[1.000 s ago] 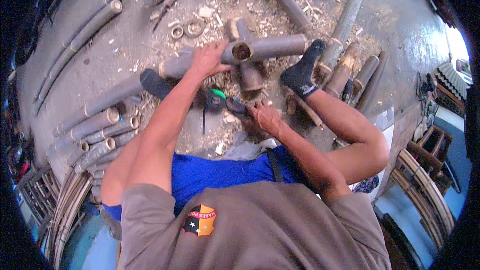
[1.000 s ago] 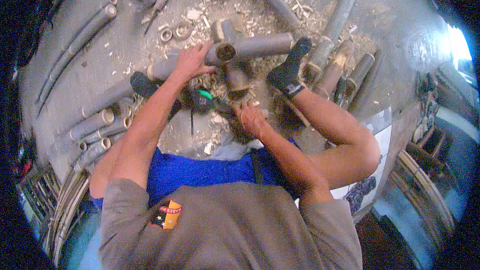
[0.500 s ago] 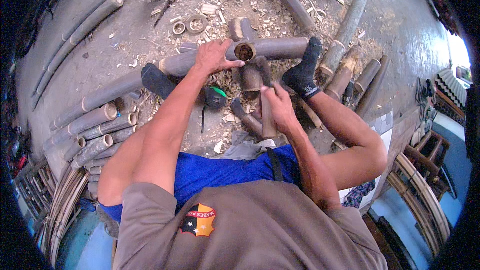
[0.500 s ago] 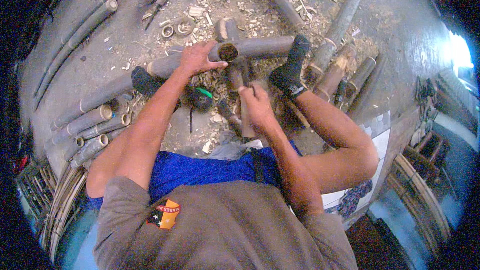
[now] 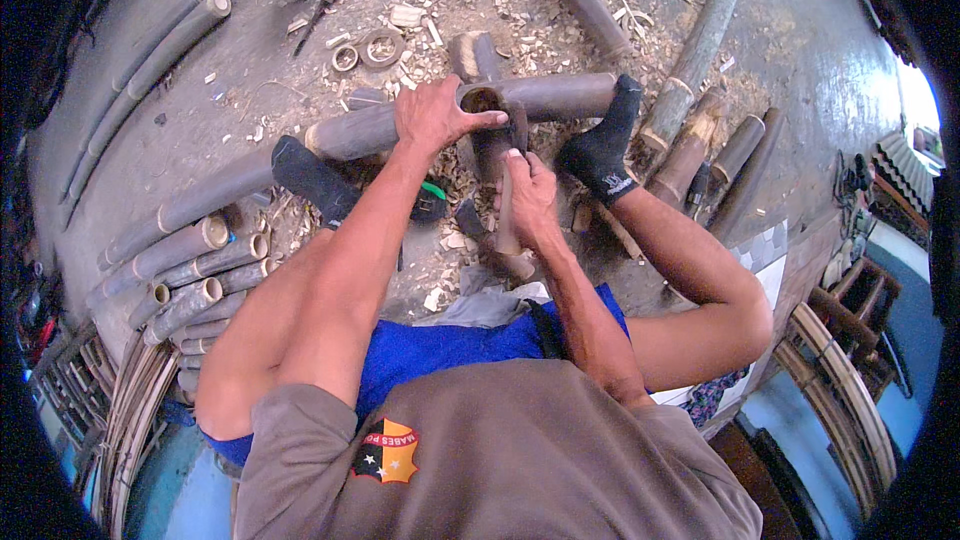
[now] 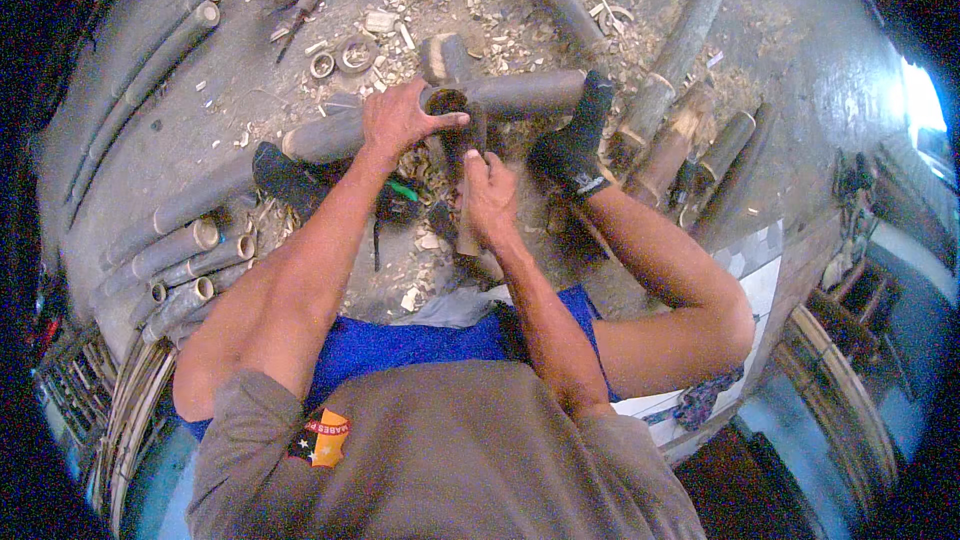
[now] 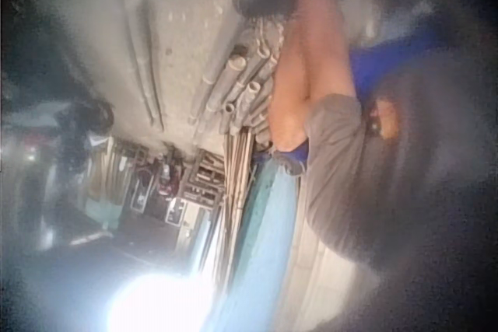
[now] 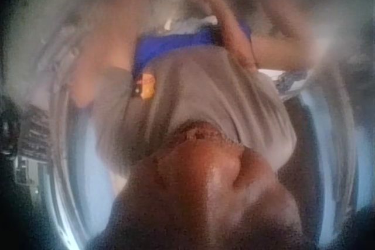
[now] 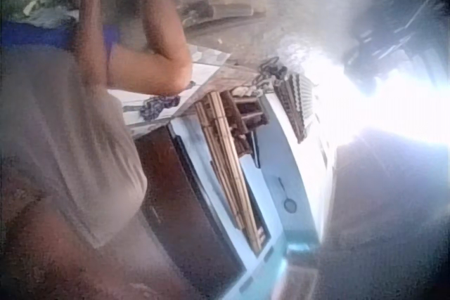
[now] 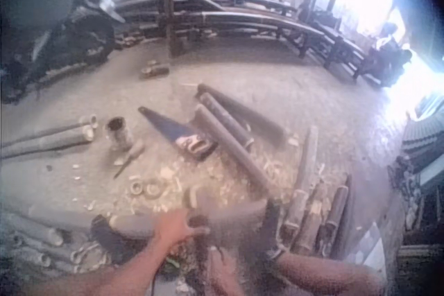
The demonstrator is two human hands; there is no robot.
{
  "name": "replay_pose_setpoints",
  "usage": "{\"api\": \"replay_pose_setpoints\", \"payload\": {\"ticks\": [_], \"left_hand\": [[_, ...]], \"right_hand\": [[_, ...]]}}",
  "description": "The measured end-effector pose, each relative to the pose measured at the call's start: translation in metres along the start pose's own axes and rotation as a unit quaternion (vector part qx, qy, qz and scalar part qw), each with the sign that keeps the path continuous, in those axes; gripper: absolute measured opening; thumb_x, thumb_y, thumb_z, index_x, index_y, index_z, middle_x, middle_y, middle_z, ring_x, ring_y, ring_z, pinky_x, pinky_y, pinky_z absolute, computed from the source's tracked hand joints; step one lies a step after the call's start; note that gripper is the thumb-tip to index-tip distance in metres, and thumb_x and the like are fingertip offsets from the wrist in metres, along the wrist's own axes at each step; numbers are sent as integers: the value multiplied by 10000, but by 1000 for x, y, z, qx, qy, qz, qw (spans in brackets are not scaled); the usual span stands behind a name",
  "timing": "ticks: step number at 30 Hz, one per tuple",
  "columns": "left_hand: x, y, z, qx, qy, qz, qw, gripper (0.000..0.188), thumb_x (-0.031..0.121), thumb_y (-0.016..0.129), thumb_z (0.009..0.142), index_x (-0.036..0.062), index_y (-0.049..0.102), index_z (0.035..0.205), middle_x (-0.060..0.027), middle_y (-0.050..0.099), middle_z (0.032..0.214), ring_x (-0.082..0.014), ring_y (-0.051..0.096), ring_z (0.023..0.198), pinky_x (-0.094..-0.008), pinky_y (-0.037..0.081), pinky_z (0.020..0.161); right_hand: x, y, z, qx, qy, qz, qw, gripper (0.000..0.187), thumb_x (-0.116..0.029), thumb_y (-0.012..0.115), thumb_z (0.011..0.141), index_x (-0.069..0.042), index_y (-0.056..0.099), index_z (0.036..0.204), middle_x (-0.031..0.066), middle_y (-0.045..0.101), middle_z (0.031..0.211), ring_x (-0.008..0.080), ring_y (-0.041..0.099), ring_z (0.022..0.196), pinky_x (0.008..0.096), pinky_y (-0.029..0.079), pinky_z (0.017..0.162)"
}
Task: The person sits on the floor and assembles a bamboo structure by fitting smaller bamboo pieces into a central cross-shaped bamboo frame. They repeatedly insert and adjust the pieces to ensure a snug fit.
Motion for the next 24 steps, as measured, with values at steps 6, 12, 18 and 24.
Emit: {"api": "replay_pose_setpoints", "payload": {"ticks": [6, 12, 18, 24], "left_hand": [[1, 9, 6, 40, -32, -7, 999, 1002, 961, 617, 575, 88, 724, 1054, -167, 748, 905, -302, 723, 924, -452, 469, 857], [0, 13, 9, 78, -63, -27, 995, 952, 958, 611, 585, 100, 742, 976, -158, 742, 859, -298, 714, 875, -449, 433, 840], [-1, 14, 8, 114, -64, -43, 991, 853, 909, 625, 643, 112, 750, 920, -150, 738, 817, -296, 710, 839, -449, 426, 838], [0, 18, 7, 124, -73, -42, 989, 770, 851, 633, 708, 115, 755, 898, -126, 738, 797, -299, 709, 832, -446, 418, 832]], "right_hand": [[-19, -36, 31, -52, -60, -177, 981, 467, -407, 548, 997, 50, 634, 962, 126, 613, 728, 231, 601, 678, 410, 493, 676], [-58, -56, 61, -139, -87, -298, 940, 420, -400, 562, 1008, 7, 661, 1019, 62, 606, 707, 171, 601, 586, 338, 482, 541], [-105, -59, 81, -213, -94, -414, 880, 429, -386, 550, 1019, 26, 653, 961, 60, 600, 688, 158, 589, 557, 343, 481, 526], [-140, -46, 115, -305, -209, -513, 775, 452, -387, 541, 994, 48, 659, 952, 80, 613, 651, 186, 631, 569, 382, 500, 551]]}}
Point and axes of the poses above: each hand's wrist, its own z-axis towards the middle knuckle, its own y-axis out of the palm, x = y × z, the point moved 3 cm from there along z, towards the middle knuckle
